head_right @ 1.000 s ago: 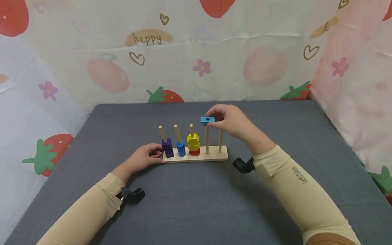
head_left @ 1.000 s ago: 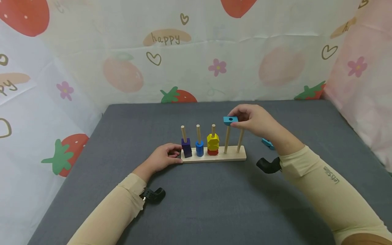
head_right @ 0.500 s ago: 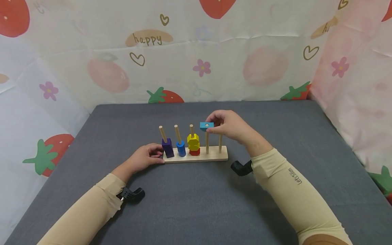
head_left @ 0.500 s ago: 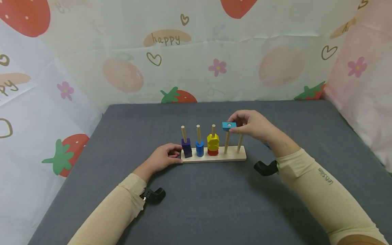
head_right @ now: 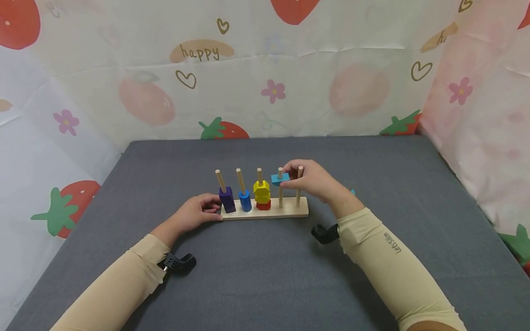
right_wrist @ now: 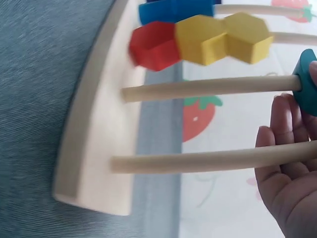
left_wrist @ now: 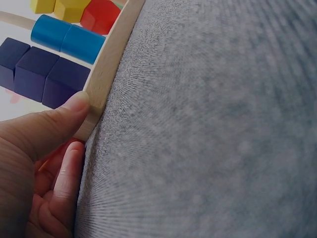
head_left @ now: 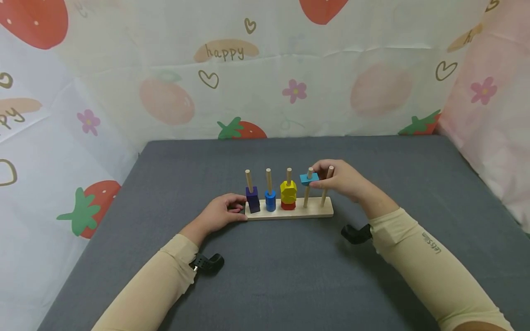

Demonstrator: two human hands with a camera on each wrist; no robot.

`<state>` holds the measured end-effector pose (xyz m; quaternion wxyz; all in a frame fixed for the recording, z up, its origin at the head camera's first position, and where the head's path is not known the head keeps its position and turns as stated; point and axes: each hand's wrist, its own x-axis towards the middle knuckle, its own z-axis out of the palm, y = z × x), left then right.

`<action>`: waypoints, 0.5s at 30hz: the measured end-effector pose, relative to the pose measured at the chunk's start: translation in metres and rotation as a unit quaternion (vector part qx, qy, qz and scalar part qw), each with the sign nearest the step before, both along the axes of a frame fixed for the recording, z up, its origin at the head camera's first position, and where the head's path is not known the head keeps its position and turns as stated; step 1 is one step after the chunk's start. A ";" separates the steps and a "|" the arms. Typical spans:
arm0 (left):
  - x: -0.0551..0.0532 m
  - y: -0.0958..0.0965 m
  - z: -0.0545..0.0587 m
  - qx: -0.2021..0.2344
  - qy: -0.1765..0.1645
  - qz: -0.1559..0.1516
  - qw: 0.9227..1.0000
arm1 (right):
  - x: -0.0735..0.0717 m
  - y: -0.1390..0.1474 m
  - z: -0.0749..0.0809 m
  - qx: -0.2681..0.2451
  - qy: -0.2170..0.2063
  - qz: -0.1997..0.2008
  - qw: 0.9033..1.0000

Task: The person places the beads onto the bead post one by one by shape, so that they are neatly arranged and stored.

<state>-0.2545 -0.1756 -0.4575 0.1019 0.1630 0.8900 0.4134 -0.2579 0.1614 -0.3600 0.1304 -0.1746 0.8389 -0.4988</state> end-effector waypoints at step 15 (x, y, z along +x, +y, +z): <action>0.002 -0.001 0.001 0.001 0.003 -0.002 1.000 | -0.004 -0.001 -0.039 0.030 -0.028 0.013 0.999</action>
